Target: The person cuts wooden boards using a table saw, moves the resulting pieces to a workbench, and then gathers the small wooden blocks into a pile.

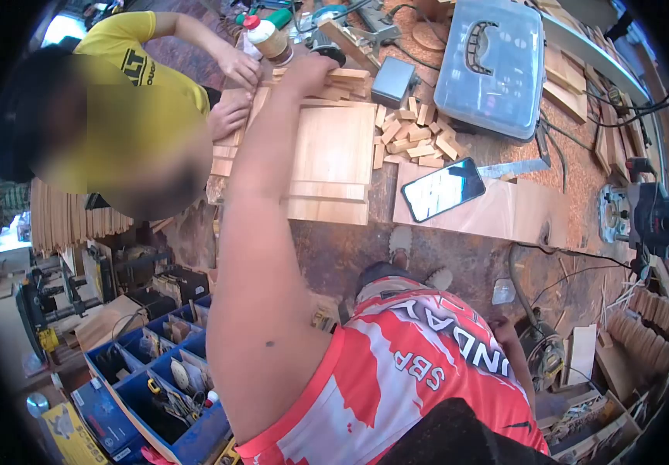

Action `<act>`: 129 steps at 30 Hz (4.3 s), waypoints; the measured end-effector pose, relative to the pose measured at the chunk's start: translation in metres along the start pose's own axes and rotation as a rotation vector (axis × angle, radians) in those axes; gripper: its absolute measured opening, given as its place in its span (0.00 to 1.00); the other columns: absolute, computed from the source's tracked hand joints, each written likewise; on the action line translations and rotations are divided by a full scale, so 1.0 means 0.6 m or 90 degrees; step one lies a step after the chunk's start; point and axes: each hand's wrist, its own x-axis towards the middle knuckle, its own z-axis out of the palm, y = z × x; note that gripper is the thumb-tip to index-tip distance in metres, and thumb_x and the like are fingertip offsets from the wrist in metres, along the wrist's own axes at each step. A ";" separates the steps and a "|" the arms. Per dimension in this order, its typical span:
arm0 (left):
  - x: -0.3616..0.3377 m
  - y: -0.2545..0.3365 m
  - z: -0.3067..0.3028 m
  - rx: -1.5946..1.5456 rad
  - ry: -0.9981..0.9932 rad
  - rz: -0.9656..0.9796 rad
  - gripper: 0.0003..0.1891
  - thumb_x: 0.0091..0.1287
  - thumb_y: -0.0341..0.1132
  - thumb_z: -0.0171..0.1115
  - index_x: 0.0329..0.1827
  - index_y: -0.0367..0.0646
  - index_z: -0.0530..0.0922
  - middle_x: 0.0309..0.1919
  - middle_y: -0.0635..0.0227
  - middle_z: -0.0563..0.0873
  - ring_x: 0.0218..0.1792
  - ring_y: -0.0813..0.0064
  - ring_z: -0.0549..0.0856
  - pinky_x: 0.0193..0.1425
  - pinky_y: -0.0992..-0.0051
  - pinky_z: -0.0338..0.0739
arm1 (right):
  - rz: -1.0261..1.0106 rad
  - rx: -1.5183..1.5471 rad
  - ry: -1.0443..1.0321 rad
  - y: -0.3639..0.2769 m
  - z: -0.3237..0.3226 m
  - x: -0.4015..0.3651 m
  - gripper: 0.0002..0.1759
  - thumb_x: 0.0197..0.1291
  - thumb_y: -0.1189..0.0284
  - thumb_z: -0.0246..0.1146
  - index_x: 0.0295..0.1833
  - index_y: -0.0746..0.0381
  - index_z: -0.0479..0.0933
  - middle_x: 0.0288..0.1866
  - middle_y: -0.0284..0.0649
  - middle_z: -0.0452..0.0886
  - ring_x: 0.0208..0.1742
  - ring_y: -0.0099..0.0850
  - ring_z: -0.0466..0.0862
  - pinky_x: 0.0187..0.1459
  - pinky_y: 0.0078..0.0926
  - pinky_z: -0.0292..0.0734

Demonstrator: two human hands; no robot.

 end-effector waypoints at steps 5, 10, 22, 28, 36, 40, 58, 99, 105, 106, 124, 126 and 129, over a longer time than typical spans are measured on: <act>0.019 -0.011 -0.015 -0.011 -0.002 0.033 0.17 0.56 0.33 0.70 0.50 0.48 0.84 0.42 0.62 0.88 0.50 0.56 0.84 0.54 0.59 0.77 | 0.048 0.024 0.014 -0.068 -0.005 0.030 0.15 0.62 0.73 0.60 0.53 0.66 0.77 0.29 0.42 0.84 0.23 0.29 0.82 0.22 0.29 0.74; 0.017 0.003 0.002 0.013 0.007 0.045 0.15 0.55 0.33 0.70 0.48 0.50 0.84 0.41 0.64 0.88 0.49 0.57 0.82 0.54 0.58 0.76 | 0.059 0.075 0.072 -0.133 -0.017 0.040 0.18 0.62 0.73 0.61 0.58 0.66 0.76 0.30 0.43 0.85 0.23 0.28 0.82 0.22 0.29 0.74; -0.103 0.024 0.030 -0.114 0.071 -0.060 0.12 0.62 0.33 0.67 0.49 0.47 0.84 0.47 0.60 0.84 0.52 0.54 0.82 0.57 0.60 0.77 | 0.076 0.053 0.103 -0.122 -0.020 0.017 0.18 0.64 0.64 0.67 0.54 0.64 0.78 0.27 0.41 0.84 0.21 0.27 0.81 0.22 0.27 0.75; -0.091 0.075 0.019 -0.173 0.204 -0.079 0.13 0.65 0.28 0.58 0.50 0.44 0.85 0.48 0.54 0.85 0.55 0.52 0.82 0.61 0.57 0.75 | 0.036 -0.113 0.143 -0.039 -0.049 0.044 0.09 0.60 0.68 0.64 0.41 0.63 0.82 0.26 0.37 0.84 0.22 0.26 0.82 0.20 0.27 0.71; -0.125 0.438 -0.090 -0.413 0.374 0.008 0.06 0.66 0.27 0.63 0.44 0.38 0.84 0.37 0.58 0.85 0.39 0.61 0.82 0.47 0.66 0.76 | 0.074 0.054 0.150 -0.043 -0.079 -0.005 0.19 0.58 0.67 0.66 0.53 0.62 0.80 0.29 0.37 0.84 0.23 0.28 0.81 0.22 0.29 0.74; -0.139 0.661 -0.049 -0.435 0.219 0.158 0.07 0.63 0.31 0.67 0.42 0.43 0.85 0.36 0.61 0.86 0.44 0.58 0.83 0.52 0.61 0.75 | 0.072 0.091 0.119 0.025 -0.120 -0.005 0.23 0.59 0.62 0.68 0.56 0.64 0.79 0.29 0.40 0.84 0.22 0.28 0.81 0.23 0.30 0.75; -0.024 1.206 -0.039 -0.566 -0.068 0.174 0.23 0.59 0.17 0.56 0.58 0.46 0.80 0.67 0.50 0.76 0.58 0.54 0.83 0.60 0.65 0.78 | 0.034 0.386 0.183 0.390 -0.432 -0.055 0.09 0.69 0.65 0.61 0.44 0.59 0.80 0.28 0.36 0.83 0.23 0.28 0.83 0.24 0.28 0.80; 0.103 1.451 0.108 -0.394 0.111 -0.347 0.14 0.62 0.28 0.62 0.52 0.39 0.79 0.52 0.51 0.80 0.56 0.49 0.79 0.62 0.59 0.74 | -0.717 -0.069 0.525 -0.250 -1.130 0.169 0.26 0.58 0.68 0.70 0.61 0.63 0.74 0.62 0.50 0.74 0.65 0.50 0.73 0.67 0.44 0.67; -0.025 1.499 0.127 -0.373 0.060 -0.507 0.18 0.59 0.24 0.62 0.54 0.39 0.79 0.50 0.52 0.81 0.53 0.52 0.81 0.57 0.61 0.77 | -0.538 0.022 0.309 -0.434 -1.138 0.239 0.50 0.53 0.54 0.76 0.74 0.66 0.61 0.71 0.56 0.71 0.71 0.51 0.72 0.70 0.41 0.69; -0.052 1.507 0.137 -0.375 0.067 -0.512 0.18 0.59 0.24 0.62 0.54 0.39 0.79 0.50 0.52 0.81 0.53 0.52 0.81 0.57 0.61 0.77 | -0.544 0.017 0.306 -0.443 -1.135 0.255 0.50 0.53 0.54 0.76 0.74 0.66 0.61 0.71 0.56 0.71 0.71 0.51 0.72 0.70 0.41 0.69; -0.025 1.454 0.232 -0.524 0.077 -0.611 0.24 0.63 0.31 0.64 0.64 0.39 0.77 0.55 0.50 0.84 0.48 0.57 0.87 0.54 0.64 0.82 | -0.418 0.157 0.195 -0.443 -1.178 0.248 0.54 0.52 0.65 0.74 0.79 0.67 0.50 0.58 0.52 0.79 0.43 0.34 0.86 0.31 0.28 0.82; -0.024 1.457 0.231 -0.536 0.068 -0.605 0.24 0.62 0.31 0.65 0.64 0.39 0.77 0.55 0.50 0.84 0.49 0.57 0.87 0.54 0.64 0.82 | -0.436 0.223 0.150 -0.440 -1.170 0.241 0.53 0.56 0.66 0.72 0.80 0.66 0.47 0.38 0.40 0.82 0.28 0.24 0.78 0.25 0.24 0.75; -0.037 1.455 0.248 -0.547 0.057 -0.600 0.25 0.62 0.32 0.65 0.64 0.39 0.77 0.55 0.49 0.84 0.51 0.57 0.87 0.54 0.64 0.82 | -0.420 0.225 0.156 -0.445 -1.160 0.215 0.48 0.56 0.67 0.72 0.76 0.66 0.53 0.41 0.42 0.80 0.26 0.25 0.76 0.20 0.24 0.71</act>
